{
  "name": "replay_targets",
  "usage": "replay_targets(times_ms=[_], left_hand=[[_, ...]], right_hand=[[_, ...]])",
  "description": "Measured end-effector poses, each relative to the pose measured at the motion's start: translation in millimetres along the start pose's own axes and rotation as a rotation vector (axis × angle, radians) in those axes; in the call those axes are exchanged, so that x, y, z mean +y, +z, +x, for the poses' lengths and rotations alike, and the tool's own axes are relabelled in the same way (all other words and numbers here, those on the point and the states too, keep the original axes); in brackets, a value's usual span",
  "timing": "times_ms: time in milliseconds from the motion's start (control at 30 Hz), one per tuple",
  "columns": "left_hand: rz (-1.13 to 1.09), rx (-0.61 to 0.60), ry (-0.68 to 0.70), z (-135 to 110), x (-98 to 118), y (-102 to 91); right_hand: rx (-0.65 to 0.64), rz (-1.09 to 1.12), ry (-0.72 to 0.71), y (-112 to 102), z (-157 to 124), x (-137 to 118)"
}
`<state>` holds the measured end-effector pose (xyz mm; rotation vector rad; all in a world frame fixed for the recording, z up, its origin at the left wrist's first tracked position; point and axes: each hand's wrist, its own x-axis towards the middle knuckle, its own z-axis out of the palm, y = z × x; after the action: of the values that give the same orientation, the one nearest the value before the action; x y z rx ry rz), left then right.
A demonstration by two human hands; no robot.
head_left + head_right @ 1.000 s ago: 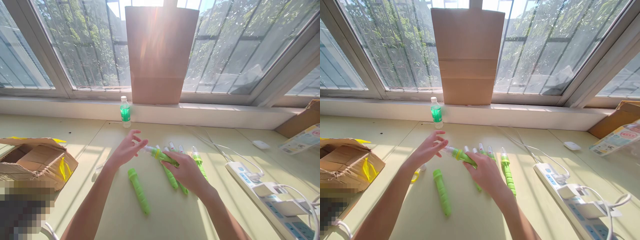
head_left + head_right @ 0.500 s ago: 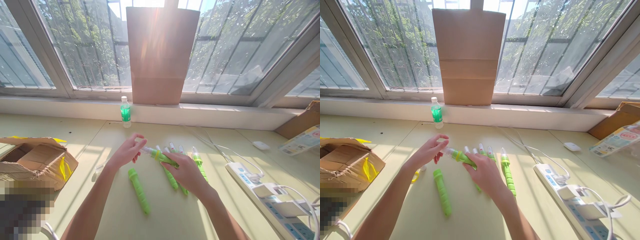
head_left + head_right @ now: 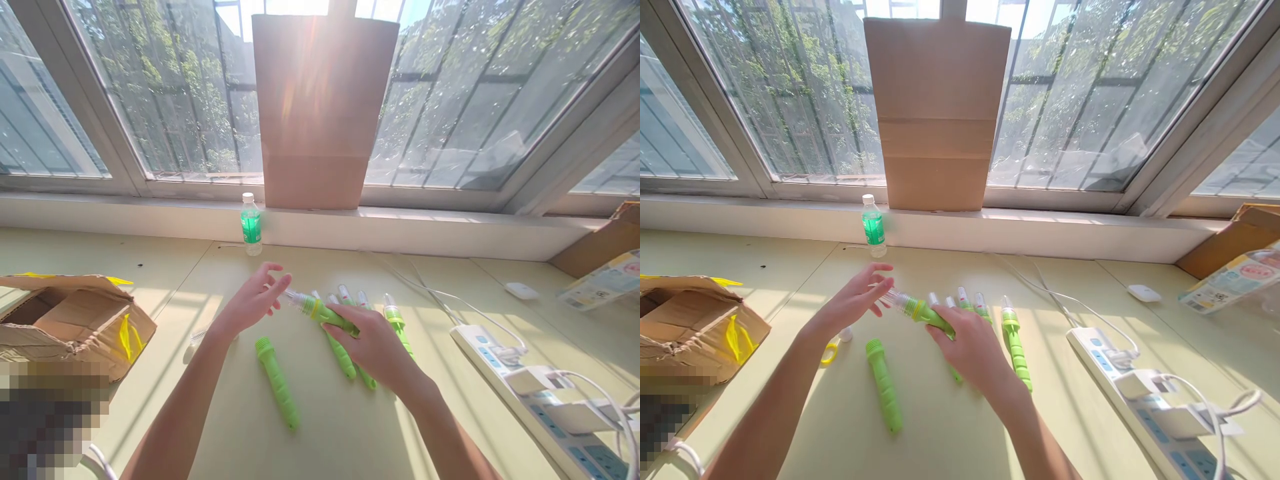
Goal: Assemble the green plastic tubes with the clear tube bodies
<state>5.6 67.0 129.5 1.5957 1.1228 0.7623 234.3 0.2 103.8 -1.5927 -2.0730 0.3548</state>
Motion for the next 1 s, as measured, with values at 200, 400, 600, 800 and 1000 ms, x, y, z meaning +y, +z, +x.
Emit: replay_targets(times_ms=[200,400,600,800,1000], left_hand=[[0.018,-0.066,-0.002,-0.1,-2.4,-0.3],[0.05,0.008,-0.044,0.0,-3.0,-4.6],[0.033,-0.008,-0.002,-2.3,-1.4,-5.9],[0.053,-0.022,-0.081,-0.2,-3.3,-2.1],[-0.013,-0.079,0.037,-0.8,-1.3,-2.7]], right_hand=[[-0.006,-0.004,0.003,-0.7,-1.0,-0.7],[0.004,-0.006,-0.004,-0.9,-0.4,0.0],[0.012,-0.024,0.008,-3.2,-0.9,-1.9],[-0.002,-0.015,0.0,-1.0,-0.8,-1.2],[-0.009,-0.043,0.001,-0.1,-0.7,0.0]])
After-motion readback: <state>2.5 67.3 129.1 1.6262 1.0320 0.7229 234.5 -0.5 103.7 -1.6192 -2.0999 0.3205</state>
